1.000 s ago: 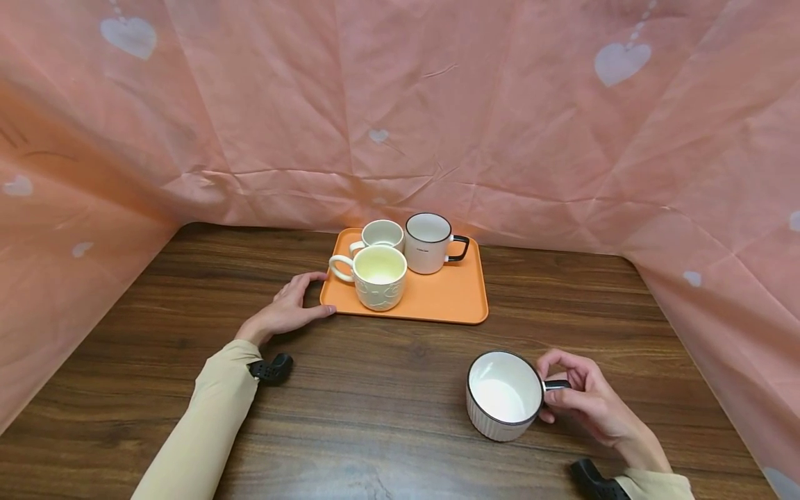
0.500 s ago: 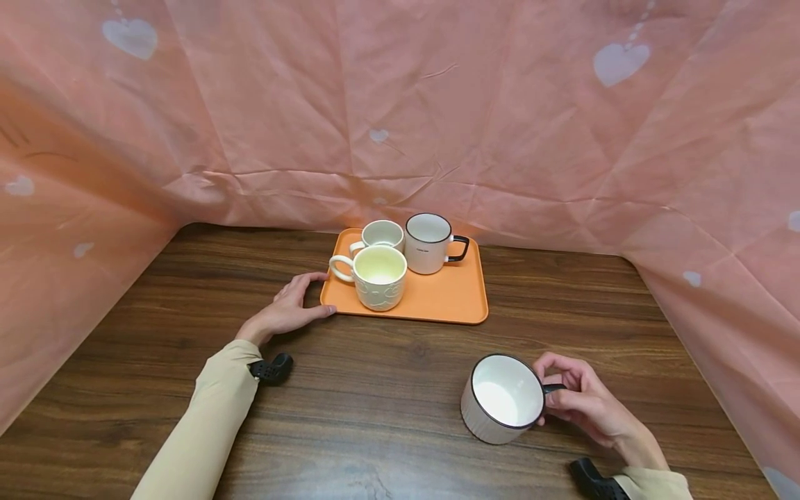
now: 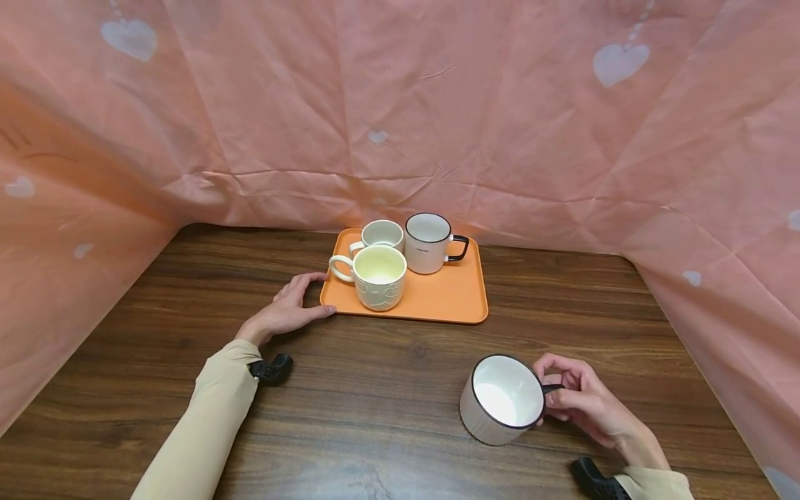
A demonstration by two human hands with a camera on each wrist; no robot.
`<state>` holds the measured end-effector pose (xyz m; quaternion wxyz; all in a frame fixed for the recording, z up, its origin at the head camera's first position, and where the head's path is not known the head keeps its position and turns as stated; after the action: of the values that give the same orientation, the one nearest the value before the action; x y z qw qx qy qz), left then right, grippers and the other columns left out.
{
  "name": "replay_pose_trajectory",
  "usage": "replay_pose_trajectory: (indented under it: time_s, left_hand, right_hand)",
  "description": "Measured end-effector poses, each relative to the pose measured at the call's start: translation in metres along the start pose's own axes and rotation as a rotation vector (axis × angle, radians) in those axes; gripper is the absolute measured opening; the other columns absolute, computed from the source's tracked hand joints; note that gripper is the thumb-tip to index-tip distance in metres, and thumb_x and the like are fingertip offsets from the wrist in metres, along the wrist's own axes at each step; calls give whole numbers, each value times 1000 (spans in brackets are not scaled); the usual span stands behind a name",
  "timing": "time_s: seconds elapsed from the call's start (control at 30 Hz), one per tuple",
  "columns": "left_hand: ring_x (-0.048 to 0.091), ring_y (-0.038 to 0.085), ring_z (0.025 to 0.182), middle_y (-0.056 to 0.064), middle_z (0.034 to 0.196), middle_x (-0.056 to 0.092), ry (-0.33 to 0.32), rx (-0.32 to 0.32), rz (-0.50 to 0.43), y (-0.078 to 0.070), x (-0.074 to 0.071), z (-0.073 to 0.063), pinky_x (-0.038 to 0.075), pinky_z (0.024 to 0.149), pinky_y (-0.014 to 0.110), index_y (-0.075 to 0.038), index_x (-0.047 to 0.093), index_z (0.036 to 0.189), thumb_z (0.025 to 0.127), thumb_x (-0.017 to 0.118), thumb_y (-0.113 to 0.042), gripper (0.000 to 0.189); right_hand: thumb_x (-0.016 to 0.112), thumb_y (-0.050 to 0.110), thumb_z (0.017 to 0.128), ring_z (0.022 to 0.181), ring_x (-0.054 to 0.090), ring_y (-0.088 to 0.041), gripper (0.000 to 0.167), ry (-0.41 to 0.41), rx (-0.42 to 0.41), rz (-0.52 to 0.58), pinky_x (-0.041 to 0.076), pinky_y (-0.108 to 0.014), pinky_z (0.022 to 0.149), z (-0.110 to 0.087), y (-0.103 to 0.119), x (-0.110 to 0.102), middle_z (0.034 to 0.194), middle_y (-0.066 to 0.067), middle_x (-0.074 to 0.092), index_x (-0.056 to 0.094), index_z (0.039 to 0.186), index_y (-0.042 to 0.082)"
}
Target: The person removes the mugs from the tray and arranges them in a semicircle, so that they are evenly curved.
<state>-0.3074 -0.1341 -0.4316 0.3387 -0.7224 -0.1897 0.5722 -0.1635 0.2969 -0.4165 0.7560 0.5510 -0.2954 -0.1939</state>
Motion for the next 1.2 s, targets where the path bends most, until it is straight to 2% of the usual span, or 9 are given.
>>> replay_pose_trajectory:
  time_s: [0.13,0.33,0.5,0.7,0.8,0.87,0.93,1.03,1.2]
  left_hand:
    - [23,41,153,16,162,31,-3,0,-2,-1,-1,0,12,124,61,-19,38,153,92,71,-45,75]
    - [23,42,152,17,162,31,-2,0,3,0,1,0,13,124,62,-20,37,154,92,70,-47,75]
    - [23,42,152,16,162,32,-6,1,-1,-1,0,-1,12,124,62,-20,38,153,92,71,-45,74]
    - [23,43,152,17,161,32,-9,9,0,-1,0,0,13,123,63,-19,38,153,92,70,-46,74]
    - [23,42,153,16,162,31,-6,5,-1,-1,0,-1,12,124,62,-19,38,153,92,71,-46,74]
    - [22,42,153,16,162,31,-5,0,0,-1,-1,-2,12,124,62,-19,38,153,92,71,-46,75]
    - [23,42,153,16,162,31,-4,-1,3,-1,-1,-1,12,124,62,-19,38,153,92,71,-46,75]
    - [23,42,152,17,162,31,-3,0,4,0,-1,-1,12,124,62,-19,38,153,92,71,-47,75]
    - [22,42,153,17,162,30,2,3,2,-1,-1,-1,12,124,62,-19,37,153,92,71,-46,75]
  right_hand:
    - [17,-27,80,65,28,-29,69,2,5,2,13,-39,46,0,1,0,107,8,70,58,125,6]
    - [17,-27,81,75,46,-19,68,0,25,10,23,-43,54,-2,-1,0,110,6,70,57,126,5]
    - [16,-27,81,76,37,-30,68,15,14,-1,23,-44,55,-3,0,2,110,7,69,56,127,4]
    - [16,-27,82,76,39,-30,67,16,14,-28,25,-45,56,-3,0,2,110,7,68,55,127,4]
    - [15,-27,81,79,53,-18,68,19,8,-43,29,-45,57,-2,0,1,111,6,68,54,127,3]
    - [15,-28,81,91,62,-10,68,23,3,-49,40,-39,57,-3,0,1,114,4,69,54,128,2]
    - [15,-28,81,103,66,-8,68,25,1,-57,52,-31,67,-3,1,1,117,1,69,54,129,1]
    - [17,-28,82,105,67,-10,66,21,3,-72,58,-29,83,-4,2,2,120,-1,70,53,130,0]
    - [23,-27,85,97,67,-12,60,-8,25,-136,57,-36,73,-4,7,5,120,-3,71,53,129,-1]
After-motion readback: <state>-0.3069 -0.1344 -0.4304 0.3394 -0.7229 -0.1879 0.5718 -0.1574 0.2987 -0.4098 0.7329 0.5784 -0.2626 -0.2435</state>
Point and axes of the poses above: each hand's wrist, its own z-axis towards the middle knuckle, its own x-axis out of the palm, y = z × x, the point moved 8 cm from there along z, towards the middle knuckle
